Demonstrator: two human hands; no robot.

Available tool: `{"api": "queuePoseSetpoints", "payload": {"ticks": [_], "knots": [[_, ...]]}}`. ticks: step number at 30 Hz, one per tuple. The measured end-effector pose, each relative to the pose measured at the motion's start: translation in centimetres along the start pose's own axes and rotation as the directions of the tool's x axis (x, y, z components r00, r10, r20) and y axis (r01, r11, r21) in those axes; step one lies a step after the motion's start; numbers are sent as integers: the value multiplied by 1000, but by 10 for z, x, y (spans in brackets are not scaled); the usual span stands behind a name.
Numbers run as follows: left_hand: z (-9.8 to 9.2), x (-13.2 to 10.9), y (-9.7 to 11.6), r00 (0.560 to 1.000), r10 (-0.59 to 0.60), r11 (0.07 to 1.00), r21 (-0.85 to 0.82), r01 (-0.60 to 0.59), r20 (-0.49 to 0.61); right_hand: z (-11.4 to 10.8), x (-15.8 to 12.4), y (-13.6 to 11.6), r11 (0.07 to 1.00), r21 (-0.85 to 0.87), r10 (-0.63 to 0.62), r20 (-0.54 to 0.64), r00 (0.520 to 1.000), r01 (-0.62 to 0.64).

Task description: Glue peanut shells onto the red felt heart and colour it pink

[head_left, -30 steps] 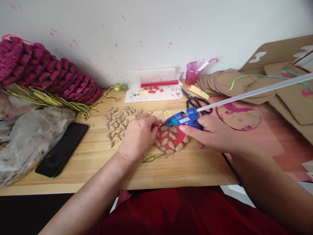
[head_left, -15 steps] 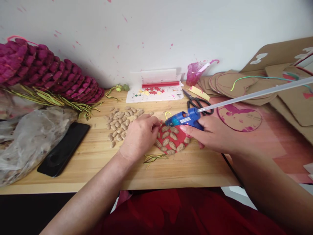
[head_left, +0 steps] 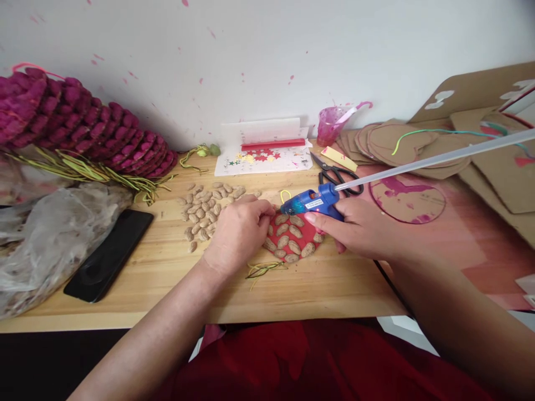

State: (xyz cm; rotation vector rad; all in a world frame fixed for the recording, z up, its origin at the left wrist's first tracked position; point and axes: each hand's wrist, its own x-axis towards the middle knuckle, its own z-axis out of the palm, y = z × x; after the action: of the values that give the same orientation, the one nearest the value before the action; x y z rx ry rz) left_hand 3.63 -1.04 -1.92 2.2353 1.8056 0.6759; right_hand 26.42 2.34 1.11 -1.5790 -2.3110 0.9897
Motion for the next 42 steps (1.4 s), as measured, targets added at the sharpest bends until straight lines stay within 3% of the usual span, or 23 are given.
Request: {"api": "queuePoseSetpoints", "payload": {"ticks": [25,42], "knots": [[1,0,-2,1000,6,999,-37,-7,-29,-2,-3,0,997,58,37,90,995,-42],[0,0,-2,1000,8,1000,-3,-8,-17,-5,-2,3,995,87,44,43,998,-47]]}}
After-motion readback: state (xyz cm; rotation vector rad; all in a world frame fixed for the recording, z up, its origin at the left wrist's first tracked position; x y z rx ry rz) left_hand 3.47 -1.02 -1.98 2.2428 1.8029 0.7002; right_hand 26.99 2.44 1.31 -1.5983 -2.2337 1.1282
